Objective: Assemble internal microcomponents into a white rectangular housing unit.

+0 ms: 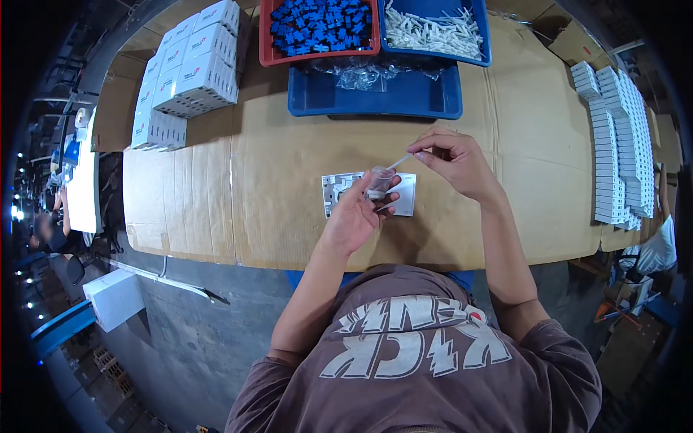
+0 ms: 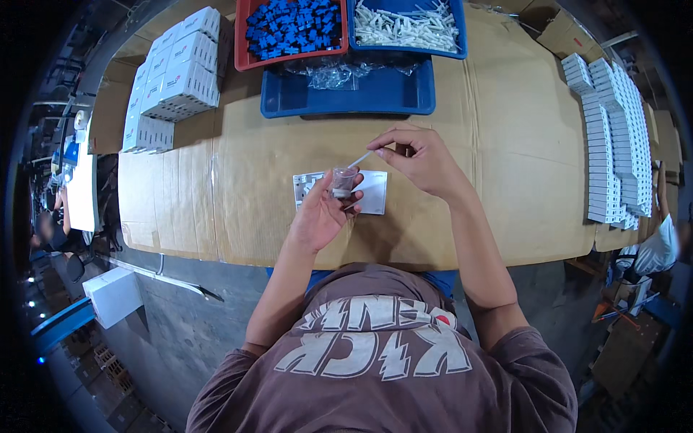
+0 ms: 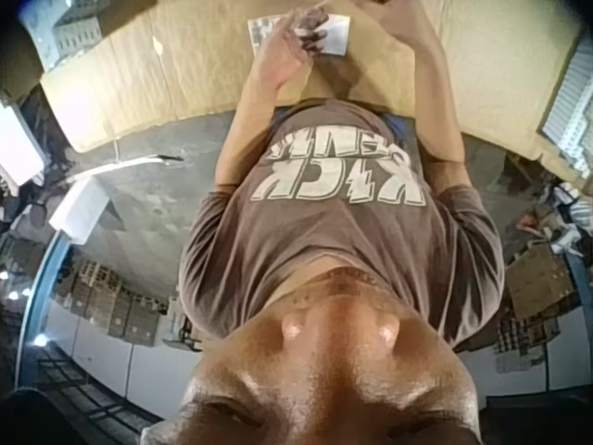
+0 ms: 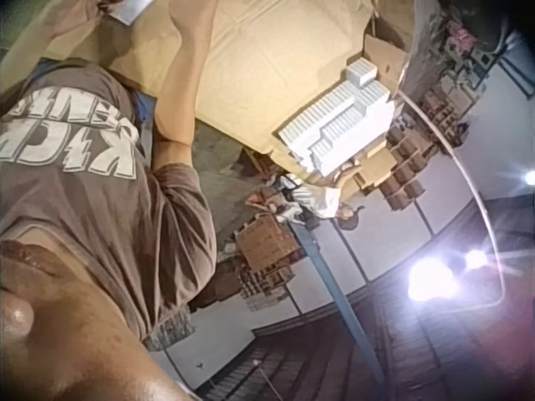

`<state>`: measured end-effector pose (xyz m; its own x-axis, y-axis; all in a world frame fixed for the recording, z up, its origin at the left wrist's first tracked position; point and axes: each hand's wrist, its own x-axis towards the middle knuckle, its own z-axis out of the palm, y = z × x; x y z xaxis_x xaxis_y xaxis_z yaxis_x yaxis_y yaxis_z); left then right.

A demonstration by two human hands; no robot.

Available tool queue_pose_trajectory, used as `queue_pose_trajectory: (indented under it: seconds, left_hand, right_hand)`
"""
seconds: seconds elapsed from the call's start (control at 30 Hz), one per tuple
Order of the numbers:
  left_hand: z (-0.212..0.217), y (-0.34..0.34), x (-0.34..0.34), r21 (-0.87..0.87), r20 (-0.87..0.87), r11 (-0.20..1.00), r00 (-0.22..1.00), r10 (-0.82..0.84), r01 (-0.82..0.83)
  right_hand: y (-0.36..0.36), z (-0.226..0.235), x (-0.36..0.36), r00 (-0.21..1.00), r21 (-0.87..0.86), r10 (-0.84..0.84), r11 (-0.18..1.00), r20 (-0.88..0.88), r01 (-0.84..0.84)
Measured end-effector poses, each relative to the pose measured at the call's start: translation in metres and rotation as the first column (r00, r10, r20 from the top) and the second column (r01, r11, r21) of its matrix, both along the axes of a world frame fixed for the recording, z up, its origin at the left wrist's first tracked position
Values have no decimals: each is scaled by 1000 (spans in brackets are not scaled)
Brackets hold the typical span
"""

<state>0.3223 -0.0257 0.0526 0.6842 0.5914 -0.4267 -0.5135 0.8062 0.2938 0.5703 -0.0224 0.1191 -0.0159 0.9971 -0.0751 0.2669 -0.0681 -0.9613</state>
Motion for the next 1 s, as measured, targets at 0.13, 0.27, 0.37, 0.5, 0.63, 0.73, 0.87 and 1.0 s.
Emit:
queue_pose_trajectory:
  seconds: [0.13, 0.27, 0.37, 0.5, 0.63, 0.73, 0.87, 1.0]
  left_hand:
    - [1, 0, 2, 1, -19, 999, 999, -40, 40]
    - [4, -2, 5, 21, -13, 998, 998, -62, 63]
    - [0, -4, 4, 21, -40, 998, 998, -52, 53]
    - [3, -5, 3, -10, -42, 999, 998, -48, 47]
    - [8, -6, 3, 30, -121, 998, 991, -56, 60]
    - [3, -8, 0, 34, -73, 999, 997, -22, 24]
    - [-1, -5, -2, 52, 26, 997, 998, -51, 50]
    - [13, -8, 2, 209, -180, 976, 983, -29, 67]
  right_hand:
    - [3, 9, -13, 994, -77, 89, 993, 58, -84]
    - [8, 3, -20, 976, -130, 215, 970, 40, -208]
    - [12, 5, -23, 955, -185, 296, 940, 19, -287]
    - [17, -6, -22, 936, -103, 350, 933, 40, -345]
    - [22, -6, -19, 871, -120, 479, 876, 109, -466]
    - [22, 3, -20, 843, -207, 536, 831, 51, -516]
    - [23, 19, -23, 753, -230, 640, 764, 154, -603]
    - [19, 3, -15, 840, -150, 537, 839, 80, -522]
